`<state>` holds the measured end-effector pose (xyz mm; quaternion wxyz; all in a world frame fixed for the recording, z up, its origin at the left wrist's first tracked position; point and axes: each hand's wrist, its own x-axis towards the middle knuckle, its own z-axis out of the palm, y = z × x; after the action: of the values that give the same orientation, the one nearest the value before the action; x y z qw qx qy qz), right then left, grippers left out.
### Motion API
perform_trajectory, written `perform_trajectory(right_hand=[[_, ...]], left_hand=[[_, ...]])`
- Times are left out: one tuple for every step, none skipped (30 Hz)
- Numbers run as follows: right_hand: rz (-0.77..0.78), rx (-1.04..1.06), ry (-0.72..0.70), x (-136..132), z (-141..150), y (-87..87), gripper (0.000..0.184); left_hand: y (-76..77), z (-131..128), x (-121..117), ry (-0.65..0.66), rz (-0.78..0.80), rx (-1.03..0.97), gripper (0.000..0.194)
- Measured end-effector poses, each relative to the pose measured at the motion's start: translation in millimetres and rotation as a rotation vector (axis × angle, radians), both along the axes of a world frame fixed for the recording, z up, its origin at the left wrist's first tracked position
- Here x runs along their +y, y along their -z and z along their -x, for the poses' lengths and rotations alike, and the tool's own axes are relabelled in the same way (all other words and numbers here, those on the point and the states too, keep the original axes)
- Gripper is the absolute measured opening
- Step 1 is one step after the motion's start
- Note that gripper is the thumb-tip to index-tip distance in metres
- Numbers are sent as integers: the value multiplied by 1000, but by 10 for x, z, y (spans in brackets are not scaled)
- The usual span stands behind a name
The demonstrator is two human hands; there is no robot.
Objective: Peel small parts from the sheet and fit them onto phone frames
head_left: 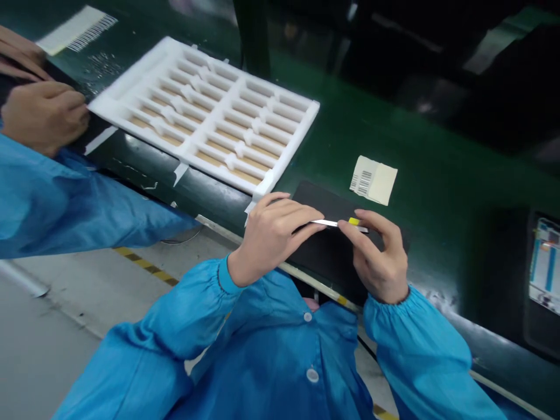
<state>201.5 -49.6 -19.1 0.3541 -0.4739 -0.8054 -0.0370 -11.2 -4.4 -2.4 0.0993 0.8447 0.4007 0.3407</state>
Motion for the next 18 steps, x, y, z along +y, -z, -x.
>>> perform_trajectory(right_hand=[[-6, -17, -4, 1, 2, -13, 48], [-14, -32, -9, 1, 4, -20, 49], [-23, -44, -13, -1, 4, -21, 50], [-32, -54, -17, -5, 1, -16, 50], [-39, -63, -22, -10, -4, -6, 50], [-46, -72, -29, -17, -13, 10, 50], [-54, -80, -36, -25, -25, 28, 51], [-60, -91, -43, -33, -38, 45, 53], [-65, -103, -52, -40, -51, 61, 55], [-70, -113, -63, -47, -64, 72, 57], [-74, -121, -74, -51, -74, 78, 59], [-75, -127, -85, -54, -82, 77, 60], [-74, -130, -95, -54, -86, 71, 60], [-71, -130, -103, -53, -86, 62, 59], [-65, -124, -107, -50, -83, 51, 58], [-53, -112, -111, -45, -76, 40, 57], [-33, -89, -114, -41, -67, 30, 55], [-6, -56, -116, -36, -55, 22, 55]], left_hand=[[-2, -2, -3, -4, 3, -2, 12], [-5, -5, -9, -10, 10, -2, 13], [-7, -6, -18, -15, 16, -3, 14], [-9, -7, -28, -17, 21, -3, 15], [-9, -6, -40, -17, 23, -6, 15], [-7, -3, -53, -15, 20, -10, 14], [-3, 2, -65, -10, 11, -17, 13], [4, 8, -77, -3, 2, -23, 11], [11, 15, -87, 3, -7, -29, 10], [19, 22, -96, 8, -13, -32, 8], [27, 29, -102, 11, -17, -34, 8], [33, 35, -107, 13, -19, -35, 7], [39, 39, -109, 13, -22, -36, 7], [43, 43, -110, 13, -23, -37, 7], [46, 45, -110, 12, -25, -40, 7], [49, 45, -110, 11, -23, -40, 7], [51, 45, -108, 10, -21, -40, 7], [53, 44, -106, 10, -17, -39, 8]])
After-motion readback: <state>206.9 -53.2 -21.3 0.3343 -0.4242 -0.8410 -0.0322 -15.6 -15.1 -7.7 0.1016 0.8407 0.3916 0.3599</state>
